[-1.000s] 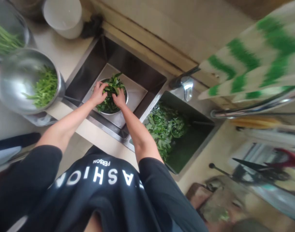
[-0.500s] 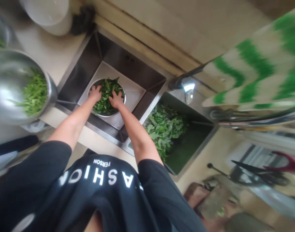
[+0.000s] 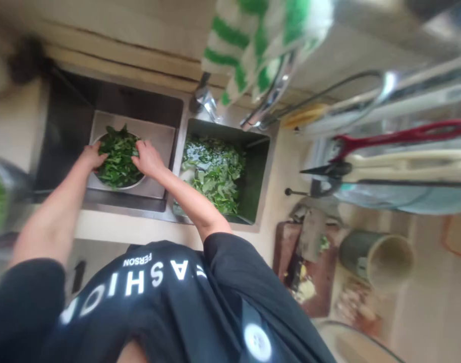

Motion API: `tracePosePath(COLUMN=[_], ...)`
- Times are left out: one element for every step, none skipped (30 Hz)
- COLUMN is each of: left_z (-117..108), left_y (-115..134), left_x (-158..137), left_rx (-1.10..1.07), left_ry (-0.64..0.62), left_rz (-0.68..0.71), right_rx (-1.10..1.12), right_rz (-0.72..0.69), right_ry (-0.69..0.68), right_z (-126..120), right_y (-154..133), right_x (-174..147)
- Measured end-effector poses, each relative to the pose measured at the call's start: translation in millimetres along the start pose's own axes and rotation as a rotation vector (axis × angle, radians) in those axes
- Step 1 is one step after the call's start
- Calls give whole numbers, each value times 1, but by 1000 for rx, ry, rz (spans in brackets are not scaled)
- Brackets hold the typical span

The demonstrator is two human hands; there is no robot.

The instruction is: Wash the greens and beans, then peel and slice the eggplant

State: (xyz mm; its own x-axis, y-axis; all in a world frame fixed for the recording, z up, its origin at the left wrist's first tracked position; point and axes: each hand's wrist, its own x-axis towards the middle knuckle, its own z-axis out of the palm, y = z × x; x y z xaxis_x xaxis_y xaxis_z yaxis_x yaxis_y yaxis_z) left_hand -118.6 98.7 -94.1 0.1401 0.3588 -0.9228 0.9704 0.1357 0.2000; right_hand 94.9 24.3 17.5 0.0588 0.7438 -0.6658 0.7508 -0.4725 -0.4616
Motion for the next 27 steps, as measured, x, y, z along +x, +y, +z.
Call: tracePosePath(left_z=[-6,-12,-16,-20,-23,-25,-27,-28,-29,-30,-30,-29,-27,-22,-15,-5,7,21,36,52,67,81,93,102,110,116,120], left_y=[0,0,1,3,5,7,10,15,20,28,37,50,65,83,103,124,146,168,189,208,225,240,254,265,276,286,295], left_x=[-4,-8,-14,-20,-26,-33,-39,-44,-50,-57,-65,-75,-86,-98,-112,-125,-137,-148,-157,-163,-165,-165,-162,-156,-148,-138,-126], left_rx=[46,89,129,160,178,186,185,176,158,130,95,54,10,-32,-72,-103,-121,-129,-129,-107,-74,-32,12,53,88,114,133], left_ry=[13,38,73,124,175,229,290,356,427,497,560,608,641,653,650,639,601,532,445,357,287,230,188,161,143,133,128], left_rz=[-1,-2,2,4,10,16,23,33,50,81,128,190,264,352,448,549,662,761,841,912,953,960,943,904,852,792,732], right_rx=[56,111,158,192,207,198,171,127,68,6,-50,-103,-153,-199,-243,-282,-314,-339,-353,-353,-341,-323,-304,-289,-283,-285,-288], right_rz=[-43,-76,-92,-86,-57,3,86,182,276,353,401,428,444,461,486,518,549,563,554,520,466,405,351,317,313,341,396], right_ry=[47,94,142,190,238,285,320,343,351,337,306,270,227,185,144,98,45,-14,-78,-144,-200,-231,-232,-204,-151,-83,-17], right_z=[-10,-20,-30,-41,-53,-64,-75,-86,-97,-106,-114,-120,-124,-125,-124,-120,-115,-109,-103,-98,-96,-96,-99,-105,-114,-124,-135], right_y=[6,14,25,37,53,71,90,111,131,151,168,183,194,201,204,204,201,197,192,188,186,186,189,195,203,212,223], right_x=[-11,-25,-41,-58,-76,-91,-105,-115,-120,-121,-118,-111,-101,-90,-78,-68,-60,-54,-52,-53,-57,-64,-71,-78,-85,-89,-91])
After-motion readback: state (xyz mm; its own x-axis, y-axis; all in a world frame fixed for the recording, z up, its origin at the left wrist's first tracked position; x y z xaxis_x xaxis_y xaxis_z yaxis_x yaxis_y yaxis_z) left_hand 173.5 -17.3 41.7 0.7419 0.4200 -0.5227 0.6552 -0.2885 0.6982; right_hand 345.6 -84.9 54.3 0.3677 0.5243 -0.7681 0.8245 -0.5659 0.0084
